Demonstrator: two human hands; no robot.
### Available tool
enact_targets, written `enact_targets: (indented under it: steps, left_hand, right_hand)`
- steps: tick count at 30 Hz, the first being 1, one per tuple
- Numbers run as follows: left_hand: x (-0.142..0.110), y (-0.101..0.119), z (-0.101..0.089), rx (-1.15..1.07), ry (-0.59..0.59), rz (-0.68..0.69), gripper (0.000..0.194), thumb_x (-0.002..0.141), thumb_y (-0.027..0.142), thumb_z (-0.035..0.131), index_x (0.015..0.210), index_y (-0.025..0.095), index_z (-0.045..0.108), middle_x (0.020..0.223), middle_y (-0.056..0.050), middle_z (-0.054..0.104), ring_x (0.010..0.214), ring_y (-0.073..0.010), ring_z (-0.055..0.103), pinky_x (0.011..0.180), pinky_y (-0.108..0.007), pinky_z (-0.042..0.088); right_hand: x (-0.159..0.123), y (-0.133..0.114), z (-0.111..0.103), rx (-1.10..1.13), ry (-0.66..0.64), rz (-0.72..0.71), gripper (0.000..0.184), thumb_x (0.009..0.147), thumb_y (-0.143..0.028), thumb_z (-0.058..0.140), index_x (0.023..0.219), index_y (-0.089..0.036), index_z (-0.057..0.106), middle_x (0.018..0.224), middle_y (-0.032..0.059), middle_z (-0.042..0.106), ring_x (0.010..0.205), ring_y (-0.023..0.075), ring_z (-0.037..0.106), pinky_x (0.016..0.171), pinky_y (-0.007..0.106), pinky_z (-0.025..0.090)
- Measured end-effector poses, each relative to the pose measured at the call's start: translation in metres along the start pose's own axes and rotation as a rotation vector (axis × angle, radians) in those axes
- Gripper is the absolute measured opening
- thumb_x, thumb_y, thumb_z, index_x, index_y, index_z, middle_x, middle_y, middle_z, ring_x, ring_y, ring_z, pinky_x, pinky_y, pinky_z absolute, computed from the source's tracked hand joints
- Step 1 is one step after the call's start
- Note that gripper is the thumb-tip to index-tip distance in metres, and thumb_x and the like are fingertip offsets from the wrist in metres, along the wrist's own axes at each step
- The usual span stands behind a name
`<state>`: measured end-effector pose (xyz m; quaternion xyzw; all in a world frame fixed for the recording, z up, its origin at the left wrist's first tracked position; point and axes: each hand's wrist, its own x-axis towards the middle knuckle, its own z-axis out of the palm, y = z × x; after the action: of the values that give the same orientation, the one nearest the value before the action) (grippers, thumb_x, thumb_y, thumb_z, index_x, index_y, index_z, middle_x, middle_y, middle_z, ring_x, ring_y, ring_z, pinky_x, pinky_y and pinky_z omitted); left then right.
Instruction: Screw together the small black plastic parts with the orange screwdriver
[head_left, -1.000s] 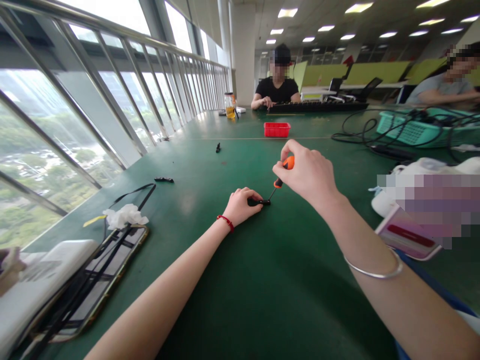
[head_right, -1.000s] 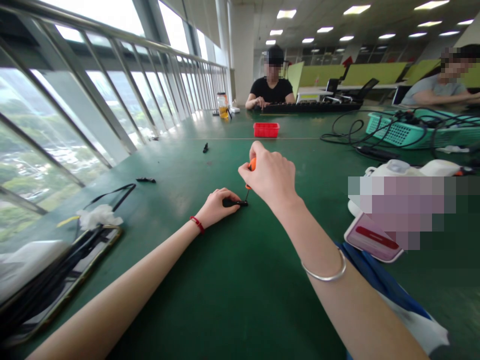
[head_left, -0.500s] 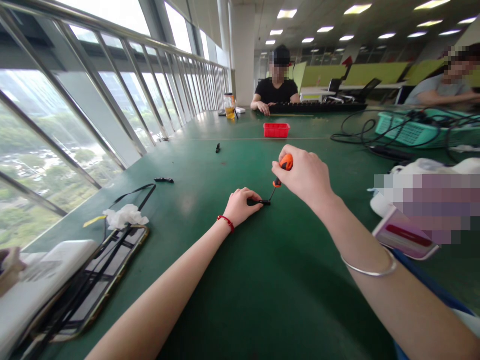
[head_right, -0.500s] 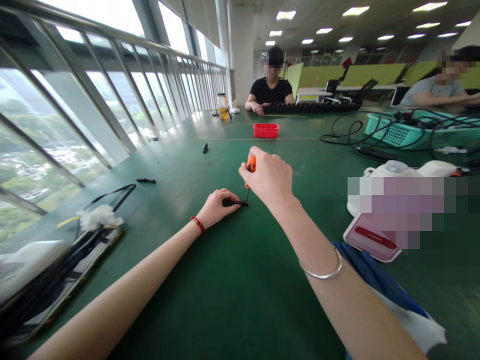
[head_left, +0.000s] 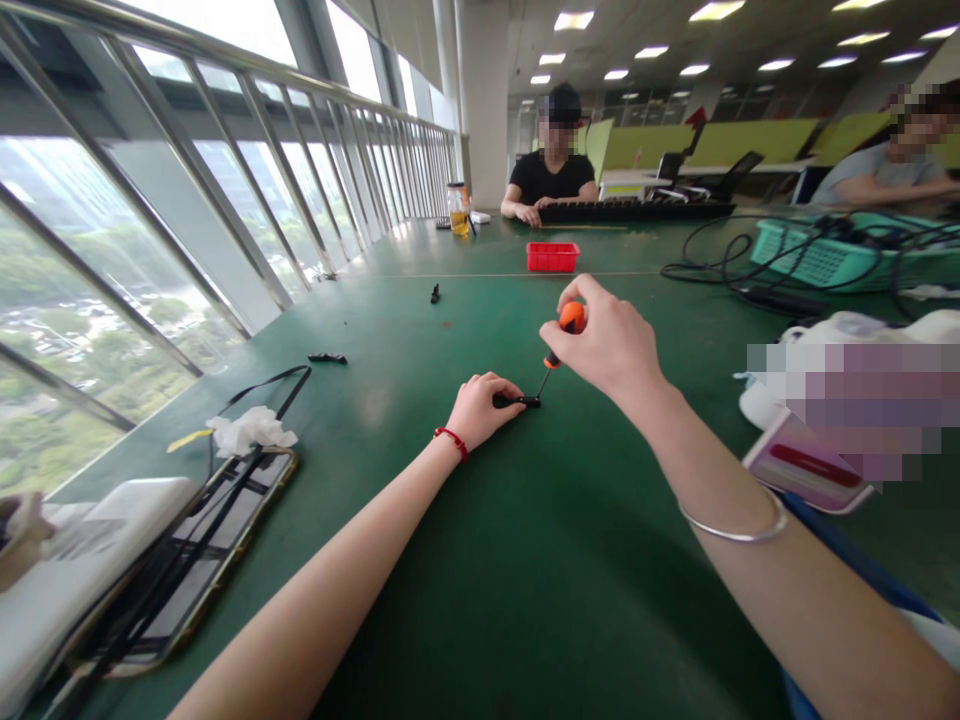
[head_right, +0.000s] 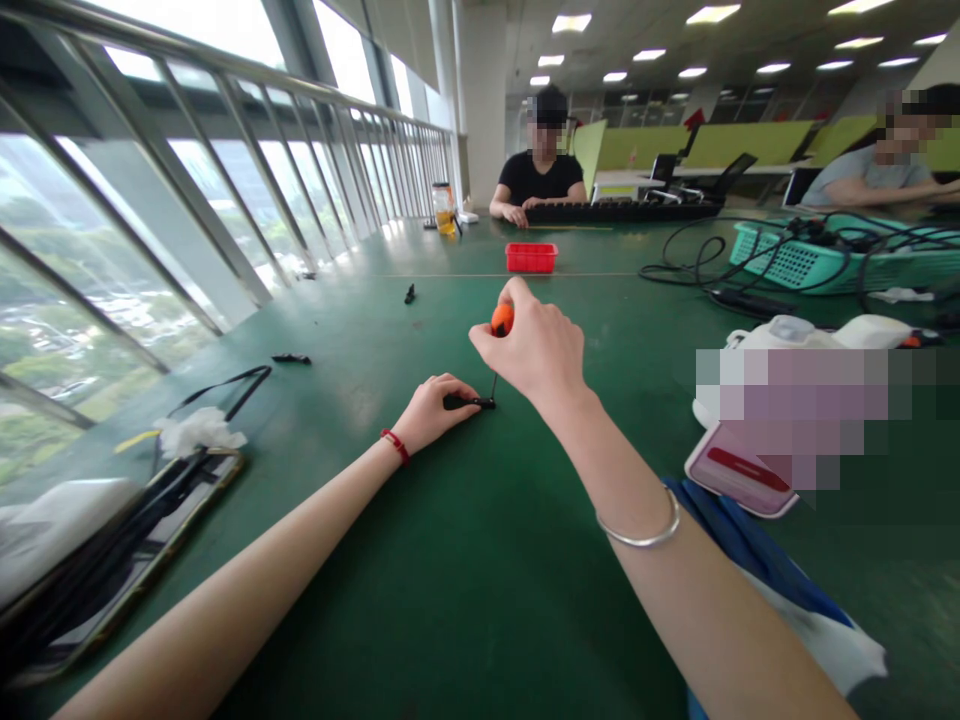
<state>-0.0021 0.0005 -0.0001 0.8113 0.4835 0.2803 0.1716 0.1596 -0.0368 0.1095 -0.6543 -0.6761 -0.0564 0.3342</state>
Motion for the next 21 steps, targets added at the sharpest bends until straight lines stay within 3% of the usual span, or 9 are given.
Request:
enact_targets:
  steps: [3, 6, 8, 11, 14, 16, 18, 21]
  left_hand:
    - [0.0002, -0.0002, 0.0, 0.008, -0.001, 0.004, 0.011, 0.075, 0.026, 0.066, 0.084, 0.02, 0.07, 0.092, -0.003, 0.067, 0.09, -0.0208, 0.057, 0.087, -0.037, 0.043]
    - [0.0006, 0.0002, -0.0001, 0.016, 0.0, 0.002, 0.011, 0.075, 0.027, 0.065, 0.083, 0.02, 0.07, 0.092, -0.003, 0.067, 0.09, -0.0207, 0.057, 0.087, -0.037, 0.043]
    - [0.0006, 0.0004, 0.0, 0.017, -0.001, -0.004, 0.011, 0.075, 0.027, 0.065, 0.083, 0.021, 0.07, 0.091, -0.003, 0.067, 0.09, -0.0206, 0.057, 0.087, -0.037, 0.043]
    - [0.0005, 0.0004, 0.0, 0.014, -0.005, -0.004, 0.011, 0.075, 0.027, 0.065, 0.083, 0.02, 0.069, 0.092, -0.003, 0.067, 0.09, -0.0206, 0.057, 0.087, -0.037, 0.043]
    - [0.0006, 0.0003, -0.0005, 0.012, -0.001, 0.0, 0.011, 0.075, 0.027, 0.065, 0.083, 0.02, 0.069, 0.092, -0.003, 0.067, 0.09, -0.0205, 0.057, 0.087, -0.037, 0.043]
    - [0.0006, 0.0004, -0.0008, 0.011, 0.0, -0.001, 0.01, 0.075, 0.027, 0.065, 0.083, 0.02, 0.069, 0.092, -0.002, 0.067, 0.091, -0.0203, 0.057, 0.088, -0.037, 0.043]
    - [0.0006, 0.0007, -0.0009, 0.011, -0.002, -0.004, 0.01, 0.075, 0.027, 0.065, 0.083, 0.021, 0.069, 0.092, -0.002, 0.067, 0.091, -0.0203, 0.057, 0.089, -0.037, 0.042]
    - [0.0003, 0.0013, -0.0006, 0.015, -0.008, -0.009, 0.011, 0.075, 0.027, 0.065, 0.084, 0.021, 0.069, 0.092, -0.002, 0.067, 0.092, -0.0206, 0.057, 0.088, -0.037, 0.043]
  right_hand:
    - [-0.0003, 0.0, 0.0003, 0.022, 0.0, 0.011, 0.033, 0.073, -0.047, 0.056, 0.097, -0.024, 0.051, 0.067, 0.0004, 0.06, 0.059, 0.0206, 0.054, 0.052, 0.027, 0.03]
    - [-0.0001, 0.0011, 0.0021, 0.021, 0.021, 0.023, 0.036, 0.079, -0.058, 0.045, 0.085, -0.024, 0.054, 0.065, 0.0021, 0.059, 0.062, 0.0221, 0.056, 0.053, 0.028, 0.031]
    - [0.0006, 0.0022, 0.0028, 0.018, 0.022, 0.03, 0.029, 0.081, -0.051, 0.044, 0.076, -0.024, 0.053, 0.065, 0.0023, 0.059, 0.064, 0.0219, 0.057, 0.054, 0.028, 0.031]
    - [0.0016, 0.0029, 0.0024, 0.04, 0.012, 0.043, 0.019, 0.074, -0.039, 0.054, 0.086, -0.025, 0.054, 0.067, 0.0002, 0.06, 0.064, 0.0214, 0.056, 0.054, 0.028, 0.032]
    - [0.0013, 0.0019, 0.0027, 0.096, -0.012, 0.054, 0.039, 0.069, -0.048, 0.059, 0.1, -0.025, 0.051, 0.069, 0.0, 0.061, 0.063, 0.0218, 0.056, 0.053, 0.028, 0.034]
    - [0.0005, 0.0012, 0.0041, 0.093, -0.002, 0.063, 0.043, 0.072, -0.059, 0.054, 0.098, -0.024, 0.052, 0.071, 0.0019, 0.062, 0.065, 0.0228, 0.057, 0.053, 0.029, 0.034]
    - [-0.0002, 0.0012, 0.0061, 0.065, 0.019, 0.064, 0.039, 0.077, -0.06, 0.049, 0.089, -0.024, 0.054, 0.072, 0.0032, 0.062, 0.067, 0.0234, 0.058, 0.054, 0.029, 0.034]
    - [-0.0003, 0.0022, 0.0084, 0.055, 0.013, 0.049, 0.025, 0.077, -0.048, 0.054, 0.085, -0.025, 0.055, 0.073, 0.0021, 0.063, 0.069, 0.0227, 0.059, 0.054, 0.029, 0.034]
